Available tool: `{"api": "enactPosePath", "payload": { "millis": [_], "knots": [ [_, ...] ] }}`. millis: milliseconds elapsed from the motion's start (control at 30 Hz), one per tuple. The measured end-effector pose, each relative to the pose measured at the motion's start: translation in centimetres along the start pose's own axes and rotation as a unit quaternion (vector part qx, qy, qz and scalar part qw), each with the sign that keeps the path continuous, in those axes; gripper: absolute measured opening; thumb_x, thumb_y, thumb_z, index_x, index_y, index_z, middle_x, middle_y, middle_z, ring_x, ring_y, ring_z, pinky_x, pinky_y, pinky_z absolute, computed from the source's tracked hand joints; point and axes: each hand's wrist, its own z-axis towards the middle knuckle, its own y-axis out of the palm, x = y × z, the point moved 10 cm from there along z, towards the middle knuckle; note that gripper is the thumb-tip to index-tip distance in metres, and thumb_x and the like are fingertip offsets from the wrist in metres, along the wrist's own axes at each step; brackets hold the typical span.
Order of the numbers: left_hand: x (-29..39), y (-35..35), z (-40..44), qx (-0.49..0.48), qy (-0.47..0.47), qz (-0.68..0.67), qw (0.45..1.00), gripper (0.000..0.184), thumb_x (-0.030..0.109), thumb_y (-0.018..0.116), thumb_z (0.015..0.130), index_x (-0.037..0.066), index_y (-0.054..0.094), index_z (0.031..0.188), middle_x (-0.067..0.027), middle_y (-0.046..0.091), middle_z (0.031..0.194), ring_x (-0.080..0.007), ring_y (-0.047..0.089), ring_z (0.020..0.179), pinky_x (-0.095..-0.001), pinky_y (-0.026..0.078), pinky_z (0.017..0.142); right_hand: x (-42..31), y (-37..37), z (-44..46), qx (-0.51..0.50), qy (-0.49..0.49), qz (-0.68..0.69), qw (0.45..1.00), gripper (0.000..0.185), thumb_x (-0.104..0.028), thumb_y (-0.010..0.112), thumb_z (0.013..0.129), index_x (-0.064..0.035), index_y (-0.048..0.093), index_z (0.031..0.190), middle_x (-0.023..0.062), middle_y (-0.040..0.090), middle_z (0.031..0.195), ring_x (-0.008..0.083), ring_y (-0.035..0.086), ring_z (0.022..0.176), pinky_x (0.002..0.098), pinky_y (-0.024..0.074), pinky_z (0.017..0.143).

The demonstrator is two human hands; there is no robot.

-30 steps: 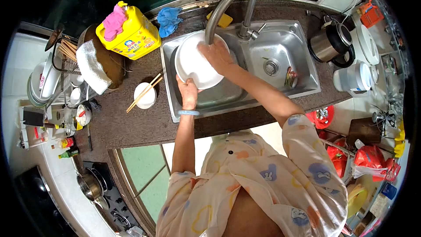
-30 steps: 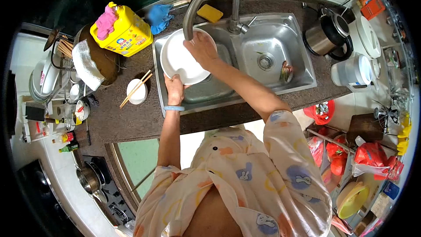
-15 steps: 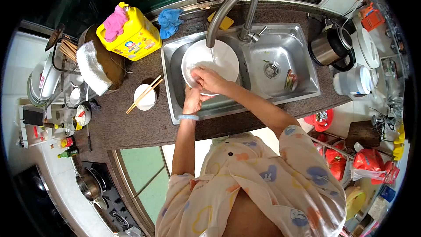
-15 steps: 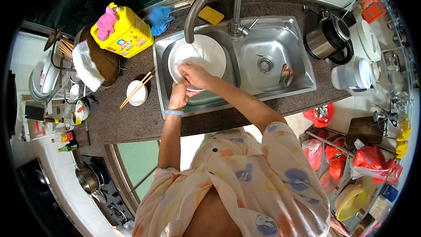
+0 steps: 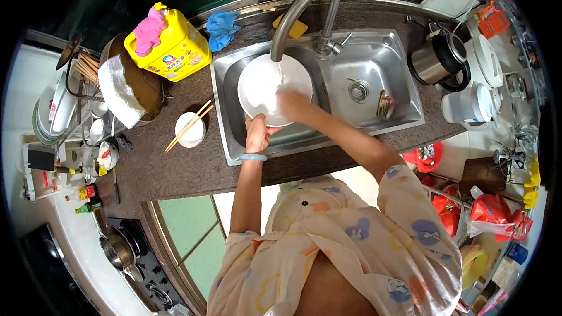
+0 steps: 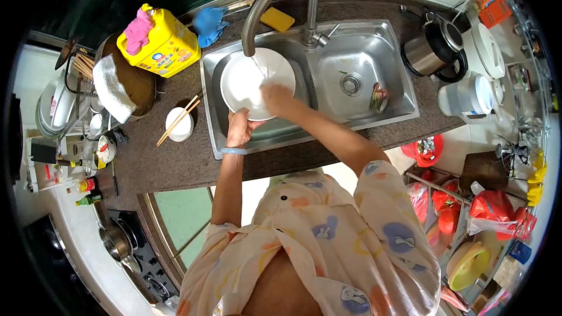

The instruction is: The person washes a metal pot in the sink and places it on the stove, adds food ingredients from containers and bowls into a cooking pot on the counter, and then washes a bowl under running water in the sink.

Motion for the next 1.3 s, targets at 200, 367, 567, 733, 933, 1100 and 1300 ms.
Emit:
{"api": "enactPosePath", "payload": {
  "millis": [200, 367, 567, 733, 933, 1100, 1300],
  "knots": [
    [-1.3, -0.4, -0.1, -0.016, -0.018, 0.034, 0.999, 0.045, 0.019, 0.038, 0.1, -0.008, 0.027, 0.135, -0.0266, 0.052, 0.121, -0.0342, 0.066, 0.092, -0.0408, 0.064, 0.064, -5.1, -1.6, 0.4, 0.008, -0.075, 0.413, 0.907, 0.024, -0.009, 0.062, 0.08, -0.009, 0.057, 0.104, 0.0164, 0.06, 0.096, 0.0366, 0.059, 0.094, 0.0448, 0.0472, 0.078],
    [0.7, -0.7, -0.4, 0.032, 0.033, 0.012, 0.999, 0.047, 0.006, 0.037, 0.093, -0.006, 0.022, 0.136, -0.029, 0.048, 0.123, -0.0392, 0.064, 0.096, -0.0404, 0.064, 0.063, -1.9, -6.0, 2.9, 0.172, 0.007, 0.142, 0.975, 0.019, -0.012, 0.055, 0.084, -0.008, 0.06, 0.103, 0.0137, 0.06, 0.096, 0.0343, 0.058, 0.095, 0.0438, 0.0483, 0.081],
    [2.1, -1.7, -0.5, 0.081, 0.056, 0.021, 0.995, 0.047, 0.005, 0.038, 0.093, -0.004, 0.02, 0.136, -0.0289, 0.045, 0.125, -0.0397, 0.063, 0.098, -0.0427, 0.064, 0.062, -2.0, -4.3, 0.6, 0.107, -0.024, 0.004, 0.994, 0.02, -0.018, 0.053, 0.087, -0.0064, 0.062, 0.102, 0.0129, 0.063, 0.096, 0.0304, 0.061, 0.095, 0.0444, 0.0497, 0.078],
    [0.0, -2.9, 1.5, 0.041, 0.067, 0.089, 0.993, 0.049, 0.029, 0.037, 0.102, -0.002, 0.024, 0.137, -0.0274, 0.05, 0.122, -0.0355, 0.065, 0.095, -0.0414, 0.064, 0.062, -5.4, 0.6, 0.3, -0.05, -0.079, 0.469, 0.878, 0.021, -0.002, 0.062, 0.081, -0.0027, 0.057, 0.102, 0.01, 0.063, 0.086, 0.0233, 0.062, 0.08, 0.0364, 0.0501, 0.077],
    [-0.6, -2.1, 0.4, 0.053, 0.015, 0.102, 0.993, 0.048, 0.031, 0.036, 0.103, 0.0, 0.026, 0.137, -0.0241, 0.052, 0.121, -0.0358, 0.065, 0.094, -0.0426, 0.063, 0.059, -2.7, -2.2, 5.0, 0.114, 0.094, 0.676, 0.722, 0.02, -0.002, 0.066, 0.079, -0.0039, 0.053, 0.093, 0.0067, 0.058, 0.086, 0.0176, 0.059, 0.083, 0.0314, 0.0504, 0.074],
    [-0.6, -3.5, 1.6, 0.105, 0.108, 0.198, 0.969, 0.042, 0.013, 0.04, 0.1, 0.0, 0.027, 0.138, -0.0269, 0.051, 0.12, -0.0374, 0.065, 0.094, -0.0408, 0.062, 0.061, -0.8, -1.3, 5.4, 0.092, 0.211, 0.951, 0.207, 0.014, -0.017, 0.058, 0.089, -0.0055, 0.053, 0.095, 0.0085, 0.053, 0.093, 0.0201, 0.055, 0.091, 0.0409, 0.0494, 0.09],
    [6.6, 0.5, -2.0, 0.16, 0.313, 0.498, 0.793, 0.062, -0.004, 0.048, 0.087, 0.008, 0.026, 0.143, -0.0264, 0.045, 0.13, -0.0426, 0.053, 0.115, -0.0464, 0.047, 0.093, 1.6, -1.7, 3.2, 0.064, 0.306, 0.91, 0.273, 0.019, -0.015, 0.057, 0.091, -0.001, 0.056, 0.104, 0.0107, 0.058, 0.102, 0.0246, 0.056, 0.094, 0.0434, 0.046, 0.091]
  ]
}}
